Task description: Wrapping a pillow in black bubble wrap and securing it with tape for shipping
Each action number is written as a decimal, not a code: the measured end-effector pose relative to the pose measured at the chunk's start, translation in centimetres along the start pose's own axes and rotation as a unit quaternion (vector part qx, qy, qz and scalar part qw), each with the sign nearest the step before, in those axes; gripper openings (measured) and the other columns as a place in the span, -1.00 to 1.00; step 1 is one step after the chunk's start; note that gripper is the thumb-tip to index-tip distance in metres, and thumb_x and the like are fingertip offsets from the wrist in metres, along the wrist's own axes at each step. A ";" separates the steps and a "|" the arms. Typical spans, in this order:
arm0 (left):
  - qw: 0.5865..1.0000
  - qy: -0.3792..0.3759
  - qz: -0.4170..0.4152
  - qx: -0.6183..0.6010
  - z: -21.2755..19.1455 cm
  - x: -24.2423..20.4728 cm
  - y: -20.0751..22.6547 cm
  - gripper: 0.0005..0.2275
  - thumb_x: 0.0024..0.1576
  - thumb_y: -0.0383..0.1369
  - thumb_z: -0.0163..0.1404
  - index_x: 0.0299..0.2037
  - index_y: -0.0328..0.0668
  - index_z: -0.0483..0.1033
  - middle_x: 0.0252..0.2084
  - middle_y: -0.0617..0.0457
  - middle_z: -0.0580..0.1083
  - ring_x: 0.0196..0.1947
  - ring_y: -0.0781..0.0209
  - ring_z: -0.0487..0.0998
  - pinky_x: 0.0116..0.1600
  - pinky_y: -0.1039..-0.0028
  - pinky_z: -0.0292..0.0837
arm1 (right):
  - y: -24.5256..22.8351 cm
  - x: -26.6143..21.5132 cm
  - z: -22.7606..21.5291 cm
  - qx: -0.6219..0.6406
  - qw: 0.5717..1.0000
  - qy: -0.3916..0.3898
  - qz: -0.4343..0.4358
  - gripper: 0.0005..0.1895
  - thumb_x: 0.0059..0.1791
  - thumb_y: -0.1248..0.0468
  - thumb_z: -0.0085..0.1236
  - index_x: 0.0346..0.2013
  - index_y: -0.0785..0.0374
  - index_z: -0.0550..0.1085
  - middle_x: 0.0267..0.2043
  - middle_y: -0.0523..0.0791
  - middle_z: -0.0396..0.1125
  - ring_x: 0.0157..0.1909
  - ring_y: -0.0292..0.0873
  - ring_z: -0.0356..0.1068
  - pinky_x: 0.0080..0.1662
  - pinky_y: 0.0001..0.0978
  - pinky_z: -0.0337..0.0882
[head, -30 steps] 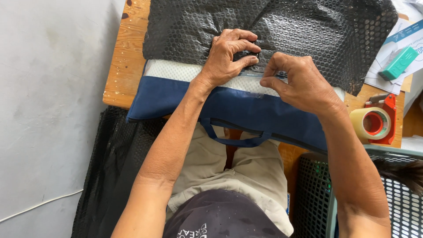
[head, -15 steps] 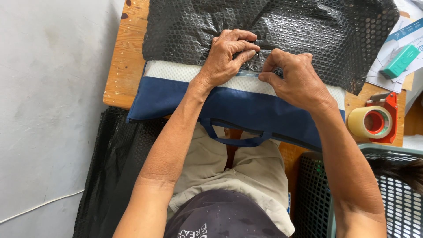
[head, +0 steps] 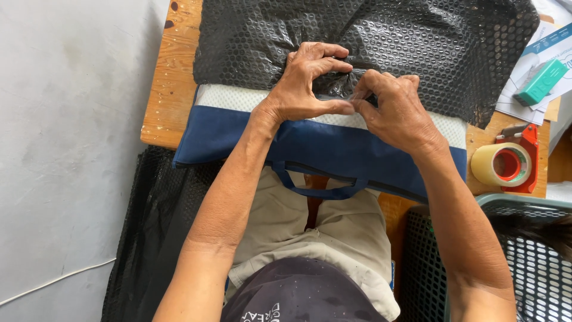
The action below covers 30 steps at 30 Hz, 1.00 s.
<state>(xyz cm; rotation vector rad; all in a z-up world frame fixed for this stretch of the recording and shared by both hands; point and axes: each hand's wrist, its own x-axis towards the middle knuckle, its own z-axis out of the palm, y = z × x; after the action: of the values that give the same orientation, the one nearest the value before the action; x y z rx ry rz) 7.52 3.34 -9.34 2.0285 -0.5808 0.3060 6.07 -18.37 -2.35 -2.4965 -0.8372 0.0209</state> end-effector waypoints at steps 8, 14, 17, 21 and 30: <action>1.000 -0.008 -0.002 0.003 0.3 0.0 -1.1 -0.32 -0.41 -0.07 0.55 0.00 0.11 0.65 0.24 0.21 0.43 0.30 0.20 0.26 0.41 0.14 0.04 | -0.2 -0.2 0.5 0.017 0.999 0.025 -0.016 -0.88 -0.05 0.38 0.32 -0.30 0.23 0.51 -0.34 -0.18 0.48 -0.33 -0.18 0.34 0.14 -0.15 0.07; 1.000 0.000 -0.003 0.015 0.5 -0.1 -1.0 -0.32 -0.44 -0.12 0.57 -0.01 0.15 0.64 0.24 0.24 0.44 0.29 0.20 0.28 0.35 0.17 0.10 | 0.1 -0.6 1.3 -0.030 0.998 0.038 -0.037 -0.84 -0.04 0.33 0.34 -0.26 0.20 0.49 -0.34 -0.22 0.45 -0.25 -0.18 0.33 0.12 -0.18 0.04; 1.000 -0.003 0.005 0.030 0.4 -0.1 -0.8 -0.30 -0.44 -0.07 0.54 0.01 0.15 0.64 0.25 0.23 0.43 0.29 0.20 0.27 0.34 0.19 0.08 | -0.8 -0.8 1.6 -0.050 0.995 0.071 -0.054 -0.83 -0.05 0.35 0.33 -0.30 0.23 0.45 -0.29 -0.17 0.41 -0.21 -0.16 0.27 0.10 -0.22 0.06; 0.999 0.005 0.011 0.044 0.6 -0.1 -0.8 -0.29 -0.46 -0.10 0.56 0.00 0.14 0.62 0.24 0.23 0.45 0.29 0.19 0.28 0.36 0.19 0.09 | -0.1 -1.2 2.8 -0.130 0.979 0.138 -0.078 -0.76 -0.09 0.31 0.45 -0.23 0.25 0.52 -0.06 -0.10 0.30 -0.02 -0.09 0.21 0.05 -0.16 0.11; 0.999 -0.002 0.014 0.043 0.6 -0.1 -0.9 -0.33 -0.41 -0.16 0.56 0.01 0.14 0.62 0.24 0.24 0.43 0.29 0.20 0.27 0.35 0.22 0.10 | 0.5 -2.1 4.2 -0.146 0.964 0.216 -0.061 -0.66 -0.15 0.22 0.58 -0.19 0.23 0.60 0.24 0.05 0.21 0.25 0.01 0.20 0.14 -0.07 0.09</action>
<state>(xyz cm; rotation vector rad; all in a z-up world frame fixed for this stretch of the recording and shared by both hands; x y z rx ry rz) 7.87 3.23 -10.39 2.1051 -0.6082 0.3482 3.93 -17.97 -6.49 -2.5613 -0.8478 -0.7110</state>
